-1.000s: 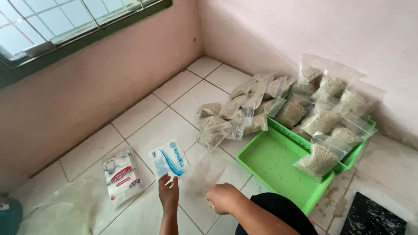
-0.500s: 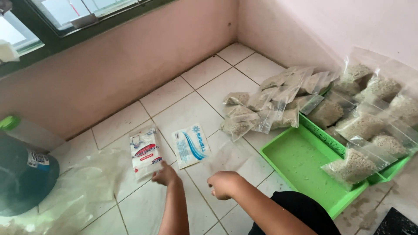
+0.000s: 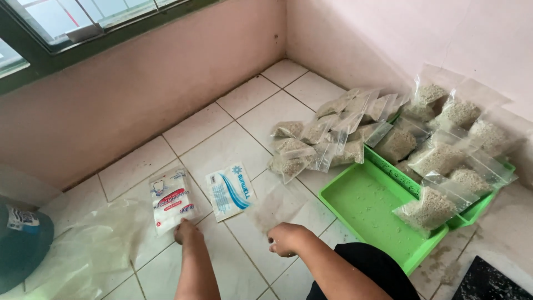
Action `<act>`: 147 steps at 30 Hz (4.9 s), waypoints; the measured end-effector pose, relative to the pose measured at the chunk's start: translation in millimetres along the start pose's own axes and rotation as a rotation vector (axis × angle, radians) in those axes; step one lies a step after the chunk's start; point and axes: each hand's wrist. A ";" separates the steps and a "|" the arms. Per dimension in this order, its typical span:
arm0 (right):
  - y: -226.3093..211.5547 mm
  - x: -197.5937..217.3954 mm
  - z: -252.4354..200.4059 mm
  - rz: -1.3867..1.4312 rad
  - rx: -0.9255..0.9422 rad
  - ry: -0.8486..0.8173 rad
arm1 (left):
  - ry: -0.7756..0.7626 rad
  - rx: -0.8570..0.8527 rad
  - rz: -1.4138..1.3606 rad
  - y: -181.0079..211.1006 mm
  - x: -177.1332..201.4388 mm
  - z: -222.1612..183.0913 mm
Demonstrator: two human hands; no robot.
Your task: Scooping grains from a large basin into small plastic bags, weighing them on a digital scale, and organizing the filled bags in a tray.
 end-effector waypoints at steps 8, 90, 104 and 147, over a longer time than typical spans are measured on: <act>8.0 0.3 -0.3 0.005 0.004 0.013 | -0.276 -0.505 -0.069 -2.5 3.2 -140.8; 292.0 -31.6 -412.7 0.591 -0.345 1.557 | -1.839 -2.616 0.988 -327.3 7.0 -643.9; 283.1 -28.8 -394.1 0.928 -0.404 1.550 | -1.732 -2.696 0.868 -334.8 8.3 -635.2; 277.5 -23.4 -402.0 1.476 -0.272 1.389 | -1.654 -0.995 1.345 -319.7 -91.9 -550.3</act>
Point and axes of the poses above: each hand's wrist, its own z-axis towards the middle knuckle, its own x-axis out of the back of the hand, y = z × x, and after that the axes turned 13 degrees about z, right-handed
